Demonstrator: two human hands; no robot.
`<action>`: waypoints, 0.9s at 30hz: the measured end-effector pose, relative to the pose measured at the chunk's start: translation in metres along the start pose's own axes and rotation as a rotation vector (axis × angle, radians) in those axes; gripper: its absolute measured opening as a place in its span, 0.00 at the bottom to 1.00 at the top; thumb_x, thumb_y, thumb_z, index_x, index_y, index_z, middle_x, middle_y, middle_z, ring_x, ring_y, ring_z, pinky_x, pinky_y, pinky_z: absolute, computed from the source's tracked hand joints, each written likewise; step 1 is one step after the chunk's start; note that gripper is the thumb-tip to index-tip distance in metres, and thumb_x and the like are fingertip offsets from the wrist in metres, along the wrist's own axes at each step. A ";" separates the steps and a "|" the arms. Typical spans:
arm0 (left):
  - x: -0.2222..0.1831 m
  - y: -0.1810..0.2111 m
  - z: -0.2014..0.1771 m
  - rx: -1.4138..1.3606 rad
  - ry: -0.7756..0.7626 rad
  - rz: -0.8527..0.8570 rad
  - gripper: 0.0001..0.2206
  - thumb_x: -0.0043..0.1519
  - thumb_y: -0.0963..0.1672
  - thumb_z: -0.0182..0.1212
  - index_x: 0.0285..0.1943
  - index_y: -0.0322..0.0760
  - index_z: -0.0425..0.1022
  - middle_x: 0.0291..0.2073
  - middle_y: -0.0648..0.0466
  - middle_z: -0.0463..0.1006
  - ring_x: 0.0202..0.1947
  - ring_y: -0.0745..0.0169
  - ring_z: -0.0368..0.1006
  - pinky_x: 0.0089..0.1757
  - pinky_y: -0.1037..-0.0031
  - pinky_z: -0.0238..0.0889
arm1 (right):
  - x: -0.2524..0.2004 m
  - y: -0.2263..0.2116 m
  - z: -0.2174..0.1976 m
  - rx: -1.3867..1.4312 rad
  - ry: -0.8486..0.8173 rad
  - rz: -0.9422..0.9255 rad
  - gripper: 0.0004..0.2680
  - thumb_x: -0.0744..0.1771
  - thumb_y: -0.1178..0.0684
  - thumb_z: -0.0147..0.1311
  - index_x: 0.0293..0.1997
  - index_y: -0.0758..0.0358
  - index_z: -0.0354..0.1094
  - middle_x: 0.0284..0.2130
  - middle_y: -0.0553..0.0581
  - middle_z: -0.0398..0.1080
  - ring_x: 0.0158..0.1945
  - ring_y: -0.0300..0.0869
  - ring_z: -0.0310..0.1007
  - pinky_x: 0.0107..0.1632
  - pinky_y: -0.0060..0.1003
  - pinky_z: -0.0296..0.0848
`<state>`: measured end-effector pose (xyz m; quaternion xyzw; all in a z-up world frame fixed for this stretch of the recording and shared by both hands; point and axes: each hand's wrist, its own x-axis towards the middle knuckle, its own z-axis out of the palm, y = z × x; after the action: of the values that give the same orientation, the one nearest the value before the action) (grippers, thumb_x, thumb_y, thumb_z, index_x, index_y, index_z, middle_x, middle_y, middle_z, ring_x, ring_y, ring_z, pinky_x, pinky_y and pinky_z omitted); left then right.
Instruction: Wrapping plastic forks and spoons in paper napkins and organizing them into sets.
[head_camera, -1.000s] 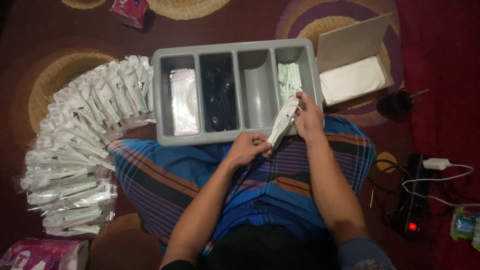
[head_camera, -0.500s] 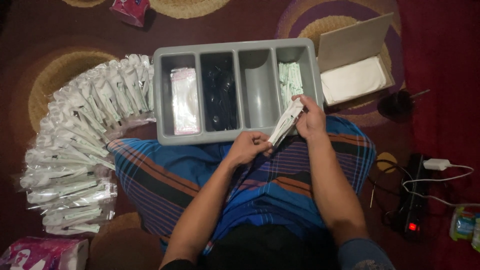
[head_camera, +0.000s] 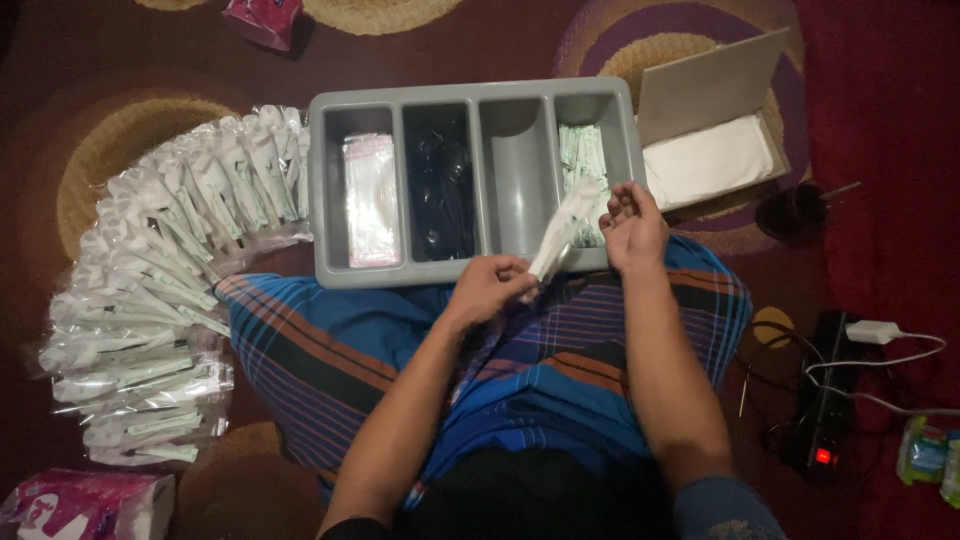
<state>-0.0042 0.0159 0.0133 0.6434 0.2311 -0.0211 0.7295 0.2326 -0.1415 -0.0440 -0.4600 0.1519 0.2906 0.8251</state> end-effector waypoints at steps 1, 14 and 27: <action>0.000 0.000 -0.005 0.043 0.052 0.016 0.13 0.58 0.44 0.71 0.49 0.34 0.84 0.31 0.44 0.85 0.34 0.56 0.81 0.45 0.65 0.72 | -0.004 -0.001 0.004 -0.057 0.014 -0.051 0.03 0.68 0.48 0.57 0.39 0.51 0.72 0.37 0.45 0.76 0.38 0.36 0.75 0.40 0.32 0.72; -0.058 -0.002 -0.188 -0.093 0.742 0.206 0.18 0.58 0.45 0.67 0.51 0.25 0.80 0.29 0.51 0.83 0.28 0.67 0.77 0.33 0.80 0.70 | 0.000 0.012 0.012 -0.553 -0.090 -0.353 0.03 0.67 0.55 0.57 0.42 0.53 0.69 0.34 0.45 0.72 0.35 0.30 0.69 0.38 0.23 0.69; -0.075 -0.097 -0.385 -0.202 1.219 0.055 0.16 0.54 0.43 0.71 0.49 0.28 0.83 0.31 0.51 0.84 0.25 0.66 0.78 0.29 0.79 0.71 | -0.029 0.027 0.029 -0.891 -0.152 -0.514 0.02 0.71 0.55 0.53 0.46 0.55 0.70 0.38 0.46 0.74 0.40 0.32 0.73 0.44 0.26 0.75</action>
<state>-0.2223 0.3449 -0.0748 0.4734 0.5904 0.3910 0.5238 0.1926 -0.1155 -0.0320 -0.7666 -0.1646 0.1478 0.6028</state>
